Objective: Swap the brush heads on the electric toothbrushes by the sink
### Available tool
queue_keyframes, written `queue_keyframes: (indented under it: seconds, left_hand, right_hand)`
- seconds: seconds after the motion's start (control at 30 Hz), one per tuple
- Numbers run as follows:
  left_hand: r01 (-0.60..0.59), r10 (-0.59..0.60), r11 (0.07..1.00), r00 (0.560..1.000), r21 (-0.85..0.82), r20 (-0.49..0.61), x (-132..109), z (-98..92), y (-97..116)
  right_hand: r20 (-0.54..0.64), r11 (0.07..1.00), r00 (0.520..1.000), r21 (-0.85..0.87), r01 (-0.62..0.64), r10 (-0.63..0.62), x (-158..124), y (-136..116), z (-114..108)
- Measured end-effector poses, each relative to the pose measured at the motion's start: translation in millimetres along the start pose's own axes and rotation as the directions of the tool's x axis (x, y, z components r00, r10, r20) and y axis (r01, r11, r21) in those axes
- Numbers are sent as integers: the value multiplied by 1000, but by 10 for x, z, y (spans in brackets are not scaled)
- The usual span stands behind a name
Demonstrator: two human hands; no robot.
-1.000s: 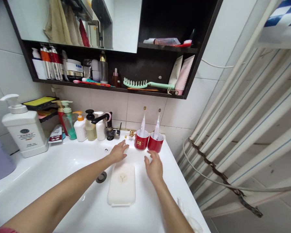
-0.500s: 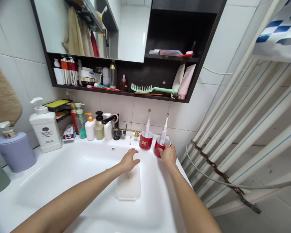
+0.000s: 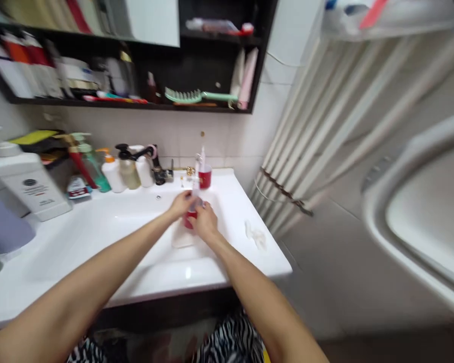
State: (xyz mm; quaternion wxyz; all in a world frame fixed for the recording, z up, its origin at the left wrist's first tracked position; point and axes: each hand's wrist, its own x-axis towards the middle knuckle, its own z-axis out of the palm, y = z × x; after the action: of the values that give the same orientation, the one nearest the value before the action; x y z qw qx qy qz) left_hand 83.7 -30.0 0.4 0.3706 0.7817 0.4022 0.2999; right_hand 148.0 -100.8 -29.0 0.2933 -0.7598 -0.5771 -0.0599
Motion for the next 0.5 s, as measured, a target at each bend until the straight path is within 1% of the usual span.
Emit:
queue_keyframes:
  seconds: [0.03,0.13,0.17,0.2,0.27,0.37,0.4,0.47,0.5]
  left_hand:
    - [18,-18,1000,1000,5,7,-2,-5,-44]
    - [48,-48,999,999,24,18,6,-13,-167]
    - [56,-57,998,998,33,16,9,-12,-197]
    - [70,-70,996,998,47,6,11,-8,-222]
    - [101,-98,991,994,88,-45,13,10,-258]
    - [143,-128,982,985,125,-120,14,70,-279]
    - [147,-129,981,981,127,-144,15,94,-276]
    - [115,-93,987,977,108,-193,20,128,-247]
    - [69,-47,994,971,87,-232,25,130,-221]
  right_hand:
    - [20,1000,1000,10,-20,19,-15,-40,37]
    - [94,1000,996,3,6,-6,-44,-103,118]
    - [109,1000,994,-11,24,-23,-53,-115,136]
    - [107,1000,994,-15,7,-5,-62,-127,151]
    - [123,1000,992,-17,-20,22,-77,-152,176]
    - [171,1000,985,-7,-9,10,-83,-166,204]
    - [171,1000,985,-2,-22,22,-80,-159,209]
    - [168,997,984,18,-69,65,-70,-133,208]
    - [165,995,982,23,-98,93,-66,-116,203]
